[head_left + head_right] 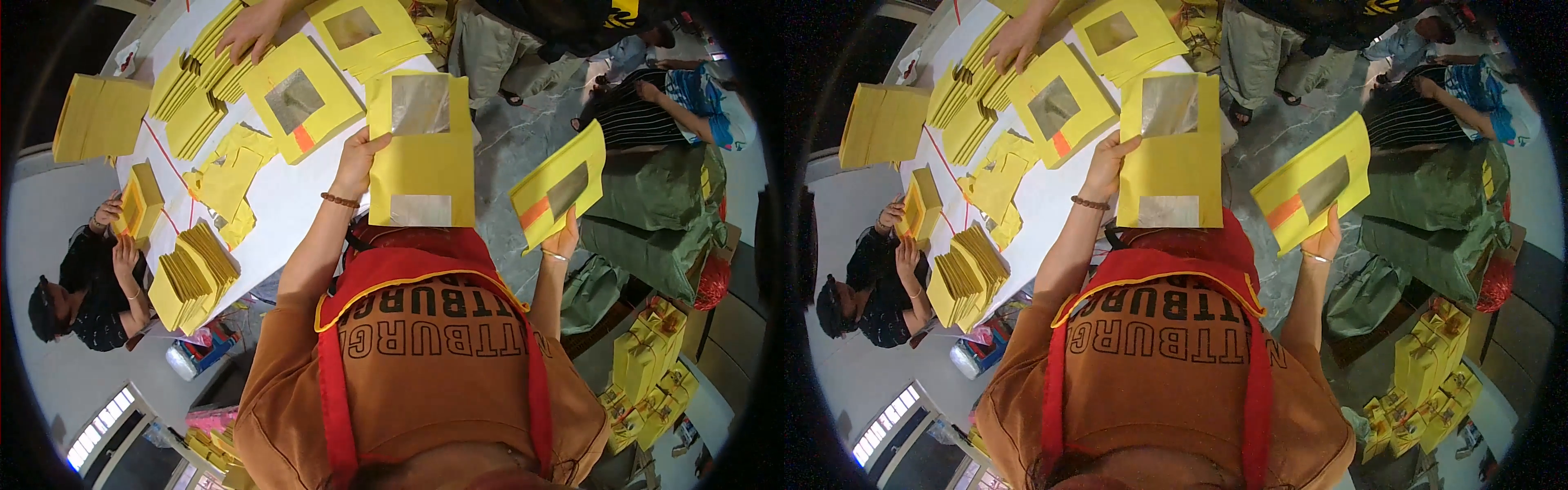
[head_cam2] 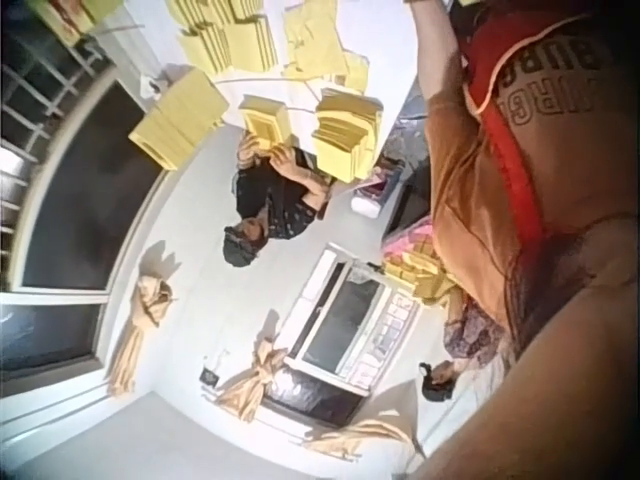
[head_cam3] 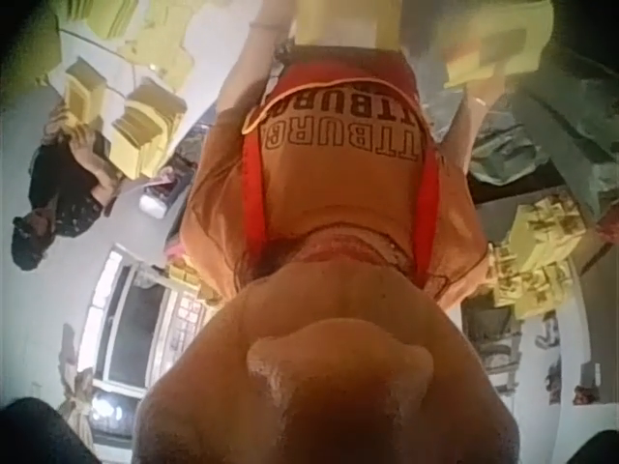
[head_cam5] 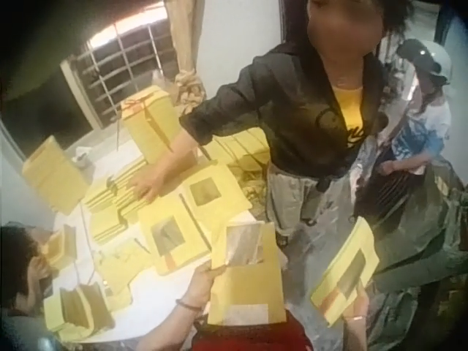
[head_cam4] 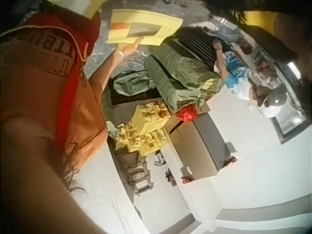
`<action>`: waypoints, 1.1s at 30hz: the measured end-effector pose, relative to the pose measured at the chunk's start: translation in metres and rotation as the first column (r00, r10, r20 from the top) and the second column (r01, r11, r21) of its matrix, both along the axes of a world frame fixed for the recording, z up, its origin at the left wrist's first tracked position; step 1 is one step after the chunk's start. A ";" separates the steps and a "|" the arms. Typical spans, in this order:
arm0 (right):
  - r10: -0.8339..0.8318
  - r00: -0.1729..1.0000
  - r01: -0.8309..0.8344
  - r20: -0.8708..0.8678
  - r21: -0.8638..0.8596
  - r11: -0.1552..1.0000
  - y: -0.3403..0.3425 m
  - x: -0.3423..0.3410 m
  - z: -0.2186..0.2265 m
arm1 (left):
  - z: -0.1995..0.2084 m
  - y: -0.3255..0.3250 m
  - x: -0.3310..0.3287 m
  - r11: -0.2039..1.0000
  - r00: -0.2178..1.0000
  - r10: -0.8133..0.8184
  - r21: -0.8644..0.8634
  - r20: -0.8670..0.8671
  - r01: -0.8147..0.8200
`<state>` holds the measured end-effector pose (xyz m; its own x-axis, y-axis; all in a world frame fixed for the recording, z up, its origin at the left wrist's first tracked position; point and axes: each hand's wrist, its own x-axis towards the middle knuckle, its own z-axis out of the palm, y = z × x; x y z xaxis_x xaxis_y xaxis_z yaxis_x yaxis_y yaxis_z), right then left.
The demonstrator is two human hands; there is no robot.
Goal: Folding and stacking yellow joss paper sheets with silver foil inserts.
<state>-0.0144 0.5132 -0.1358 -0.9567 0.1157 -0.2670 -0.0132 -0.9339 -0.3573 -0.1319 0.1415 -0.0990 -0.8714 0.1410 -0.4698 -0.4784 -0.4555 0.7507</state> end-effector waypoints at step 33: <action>0.257 0.963 -0.262 -0.085 -0.052 0.964 -0.053 -0.051 0.042 | 0.014 0.012 0.014 0.066 0.826 -0.385 -0.905 -0.413 -0.421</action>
